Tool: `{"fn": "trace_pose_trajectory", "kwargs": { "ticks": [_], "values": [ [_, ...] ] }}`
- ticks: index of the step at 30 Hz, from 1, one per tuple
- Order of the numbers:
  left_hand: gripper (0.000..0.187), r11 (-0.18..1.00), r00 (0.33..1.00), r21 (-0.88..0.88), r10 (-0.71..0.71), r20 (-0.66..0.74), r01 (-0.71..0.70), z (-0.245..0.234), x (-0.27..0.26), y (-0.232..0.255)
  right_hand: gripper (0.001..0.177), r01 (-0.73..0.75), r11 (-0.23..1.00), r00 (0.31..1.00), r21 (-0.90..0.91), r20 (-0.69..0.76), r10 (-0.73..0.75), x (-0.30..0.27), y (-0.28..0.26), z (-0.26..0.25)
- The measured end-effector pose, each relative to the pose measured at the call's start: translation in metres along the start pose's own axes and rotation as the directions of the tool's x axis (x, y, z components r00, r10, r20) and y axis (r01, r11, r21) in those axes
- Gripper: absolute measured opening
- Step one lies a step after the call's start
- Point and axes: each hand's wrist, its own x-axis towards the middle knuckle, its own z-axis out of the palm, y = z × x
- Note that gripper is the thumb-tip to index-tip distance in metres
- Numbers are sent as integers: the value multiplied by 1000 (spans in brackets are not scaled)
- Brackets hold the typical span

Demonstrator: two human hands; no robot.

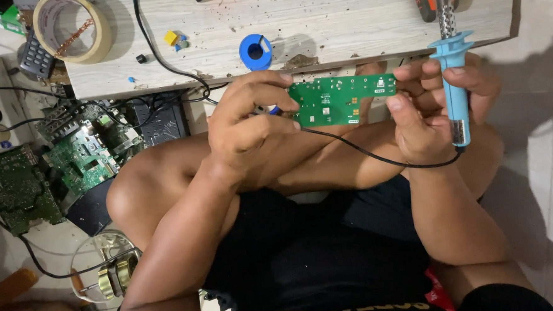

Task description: A person is soldering components on a green circuit board using a soldering iron while sitting on the floor.

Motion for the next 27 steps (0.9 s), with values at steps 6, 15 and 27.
{"fn": "trace_pose_trajectory", "kwargs": {
  "ticks": [6, 15, 27],
  "values": [
    [23, 1000, 1000, -7, 1, 16, -1, 0, 0, -3, 57, 5, 999, 1000, -54, 26, -4, 4, -9, 4],
    [21, 999, 998, -4, -49, 43, 49, -2, -2, -2, 55, -1, 1000, 999, 0, 48, 1, 8, -13, 8],
    [28, 996, 996, -5, -88, 7, 88, 3, -4, -4, 50, 1, 998, 996, 58, 87, -6, 10, -8, 5]
  ]
}}
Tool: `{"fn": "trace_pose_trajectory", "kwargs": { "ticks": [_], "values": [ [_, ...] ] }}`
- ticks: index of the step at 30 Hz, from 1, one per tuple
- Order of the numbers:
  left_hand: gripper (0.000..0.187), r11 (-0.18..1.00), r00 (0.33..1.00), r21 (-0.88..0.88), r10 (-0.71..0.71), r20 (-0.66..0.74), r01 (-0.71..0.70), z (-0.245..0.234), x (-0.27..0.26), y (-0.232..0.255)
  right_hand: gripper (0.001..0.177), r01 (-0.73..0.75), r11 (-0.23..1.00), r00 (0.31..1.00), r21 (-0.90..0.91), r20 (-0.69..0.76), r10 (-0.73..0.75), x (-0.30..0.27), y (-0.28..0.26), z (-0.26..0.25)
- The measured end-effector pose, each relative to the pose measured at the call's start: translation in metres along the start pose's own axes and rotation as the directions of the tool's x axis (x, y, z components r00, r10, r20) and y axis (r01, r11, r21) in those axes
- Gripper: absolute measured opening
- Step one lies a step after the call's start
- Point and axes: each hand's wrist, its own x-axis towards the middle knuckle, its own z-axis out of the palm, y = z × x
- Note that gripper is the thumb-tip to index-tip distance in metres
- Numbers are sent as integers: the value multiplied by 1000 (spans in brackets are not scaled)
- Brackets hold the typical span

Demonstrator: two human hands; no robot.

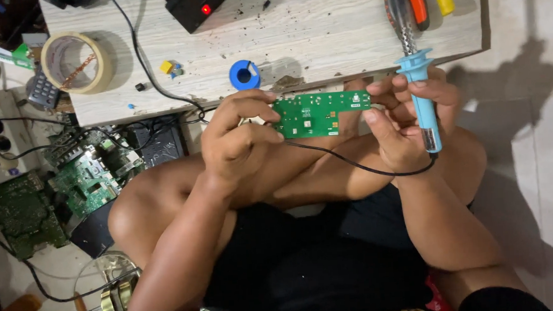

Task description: A person is soldering components on a green circuit board using a soldering iron while sitting on the floor.

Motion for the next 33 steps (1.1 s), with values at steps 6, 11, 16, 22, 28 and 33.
{"fn": "trace_pose_trajectory", "kwargs": {
  "ticks": [6, 11, 16, 22, 28, 33],
  "values": [
    [33, 999, 998, -25, 43, -39, -44, 1, 2, 0, 50, 16, 1000, 999, -23, -48, -17, -3, 5, 1],
    [12, 997, 997, -27, -70, 15, 70, -3, -1, 3, 45, -17, 995, 998, -103, -65, 10, -2, 0, 4],
    [36, 826, 859, -266, -511, 16, 496, 11, -16, 3, 43, -16, 984, 989, -176, -145, -10, -4, 11, 2],
    [33, 607, 766, -535, -632, 123, 587, 7, -11, 1, 43, 6, 995, 989, -96, -150, -20, -3, 13, 4],
    [32, 540, 729, -584, -672, 134, 606, 7, -9, 1, 42, -3, 994, 989, -112, -146, -13, -3, 13, 5],
    [33, 554, 740, -577, -658, 138, 600, 7, -10, -1, 42, -18, 994, 991, -104, -131, 4, -2, 9, 4]
  ]
}}
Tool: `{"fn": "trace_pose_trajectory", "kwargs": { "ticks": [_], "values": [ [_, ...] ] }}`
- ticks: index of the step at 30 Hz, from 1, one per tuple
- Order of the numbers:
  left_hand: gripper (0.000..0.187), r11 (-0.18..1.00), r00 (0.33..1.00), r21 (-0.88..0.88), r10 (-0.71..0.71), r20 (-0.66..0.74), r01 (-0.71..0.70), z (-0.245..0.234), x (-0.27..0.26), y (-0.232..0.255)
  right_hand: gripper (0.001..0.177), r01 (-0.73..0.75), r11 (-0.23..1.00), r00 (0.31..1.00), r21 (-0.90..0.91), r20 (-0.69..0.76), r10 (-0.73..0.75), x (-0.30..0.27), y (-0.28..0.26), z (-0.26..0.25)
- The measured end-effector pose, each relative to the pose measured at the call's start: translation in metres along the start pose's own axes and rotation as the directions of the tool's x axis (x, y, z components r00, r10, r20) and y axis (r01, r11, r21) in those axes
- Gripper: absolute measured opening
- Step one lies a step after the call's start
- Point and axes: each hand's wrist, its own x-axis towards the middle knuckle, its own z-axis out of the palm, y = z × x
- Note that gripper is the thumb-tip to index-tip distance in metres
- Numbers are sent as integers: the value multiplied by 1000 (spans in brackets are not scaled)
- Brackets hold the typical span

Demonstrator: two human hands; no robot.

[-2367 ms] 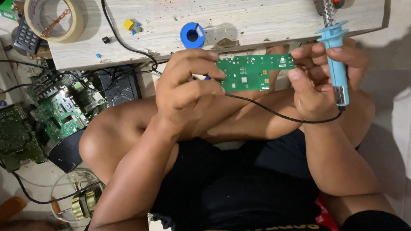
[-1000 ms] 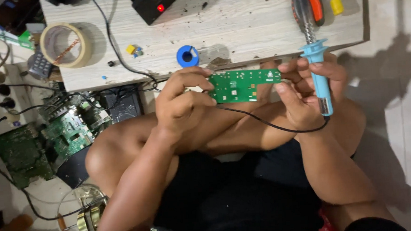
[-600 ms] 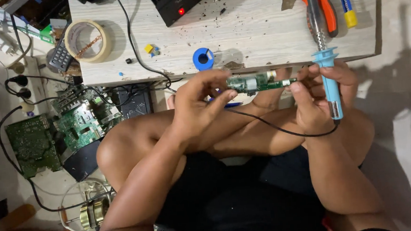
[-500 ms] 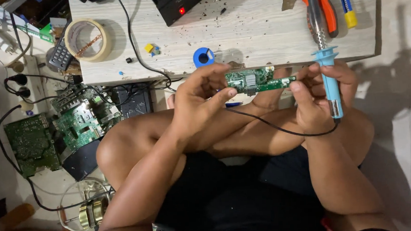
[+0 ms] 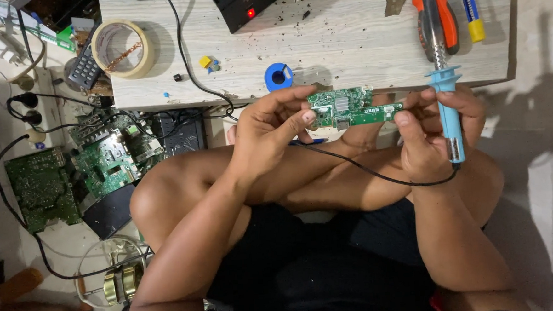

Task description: A person is soldering components on a green circuit board using a soldering iron while sitting on the floor.

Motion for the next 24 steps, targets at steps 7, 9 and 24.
{"fn": "trace_pose_trajectory", "kwargs": {
  "ticks": [7, 9, 24],
  "values": [
    [33, 1000, 1000, 4, 15, 3, -15, 1, -1, 5, 43, 9, 1000, 1000, -26, -9, -9, 1, -2, 1],
    [35, 1000, 1000, -9, -2, -4, 2, 1, -1, 4, 44, 14, 1000, 1000, -12, -9, -15, 2, -4, 2],
    [27, 995, 994, -66, 74, -75, -79, -4, 7, -27, 55, 22, 994, 984, -110, -171, -41, 3, -2, 24]
  ]
}}
